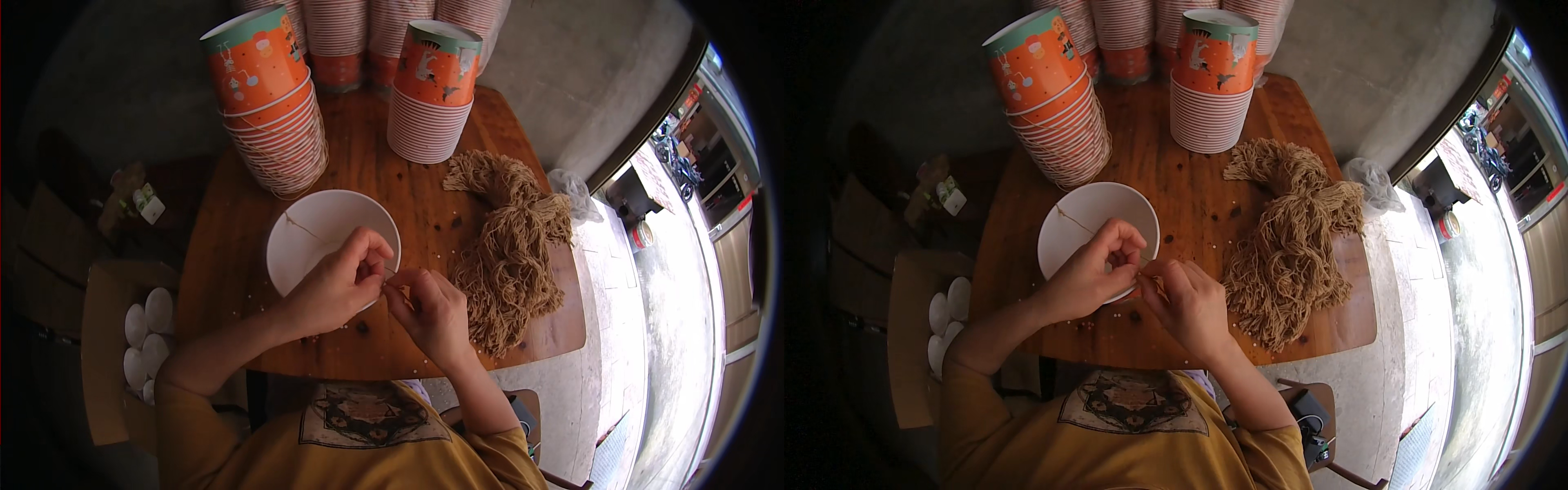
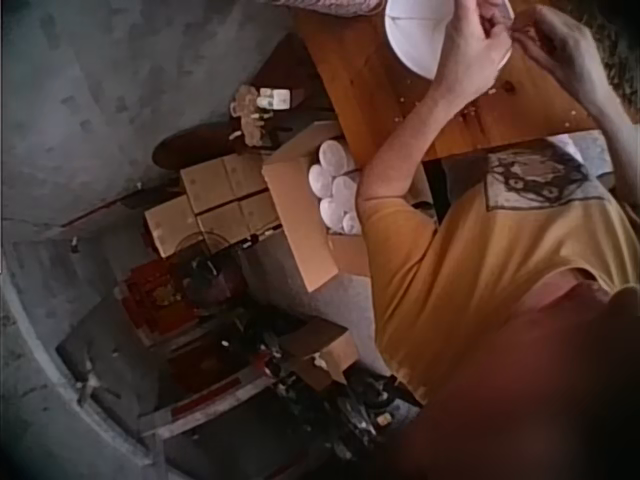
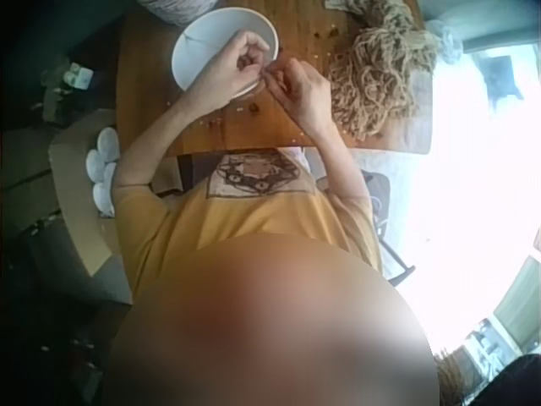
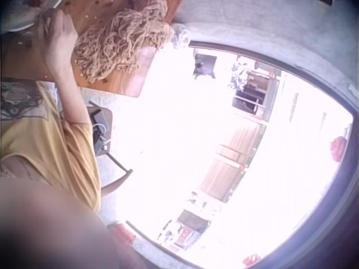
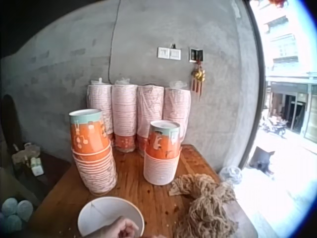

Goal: Threading and tying loops of string onto paper cups for packaging or display.

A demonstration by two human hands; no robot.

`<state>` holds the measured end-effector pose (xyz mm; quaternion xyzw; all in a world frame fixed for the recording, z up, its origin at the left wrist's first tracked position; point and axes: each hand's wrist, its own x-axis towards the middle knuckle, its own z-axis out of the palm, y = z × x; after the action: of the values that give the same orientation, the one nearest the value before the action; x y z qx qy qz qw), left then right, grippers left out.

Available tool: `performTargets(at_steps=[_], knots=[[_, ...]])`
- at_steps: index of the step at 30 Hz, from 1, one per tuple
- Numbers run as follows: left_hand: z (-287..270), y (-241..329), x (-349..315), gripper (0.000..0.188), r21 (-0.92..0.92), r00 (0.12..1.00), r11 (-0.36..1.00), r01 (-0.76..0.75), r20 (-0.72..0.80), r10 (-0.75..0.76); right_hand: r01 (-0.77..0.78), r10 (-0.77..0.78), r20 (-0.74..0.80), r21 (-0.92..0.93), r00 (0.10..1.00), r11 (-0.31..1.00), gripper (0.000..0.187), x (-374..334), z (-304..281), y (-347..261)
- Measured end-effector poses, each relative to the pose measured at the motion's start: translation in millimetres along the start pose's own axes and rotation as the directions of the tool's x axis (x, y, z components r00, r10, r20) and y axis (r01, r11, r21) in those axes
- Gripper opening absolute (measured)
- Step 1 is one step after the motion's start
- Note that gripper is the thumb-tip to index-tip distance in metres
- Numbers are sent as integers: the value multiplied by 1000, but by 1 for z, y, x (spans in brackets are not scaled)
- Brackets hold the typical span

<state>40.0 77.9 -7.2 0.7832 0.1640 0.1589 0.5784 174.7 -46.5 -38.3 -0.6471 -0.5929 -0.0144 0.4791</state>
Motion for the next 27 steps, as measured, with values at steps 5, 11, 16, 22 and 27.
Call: performTargets(at_steps=[5, 11, 16, 22, 27], knots=[[6, 0, -2, 21, 409, 938, 866, -286, -62, 340, 68, -67, 19, -86, 998, 994, 17, -3, -4, 1], [0, -6, -4, 23, 549, 886, 743, -382, -12, 464, -46, 44, 46, 49, 998, 998, 17, -11, -4, 4], [-12, 5, -24, 29, 490, 977, 849, -198, 24, 214, 43, -41, 199, -7, 979, 999, 21, 6, -35, 11], [-21, -3, -52, 22, 739, 911, 565, -367, 164, 378, 319, -294, 250, -61, 922, 946, 20, 43, -42, -1], [-35, -1, -61, 15, 852, 879, 383, -357, 168, 446, 313, -290, 359, -6, 887, 950, 13, 56, -5, -5]])
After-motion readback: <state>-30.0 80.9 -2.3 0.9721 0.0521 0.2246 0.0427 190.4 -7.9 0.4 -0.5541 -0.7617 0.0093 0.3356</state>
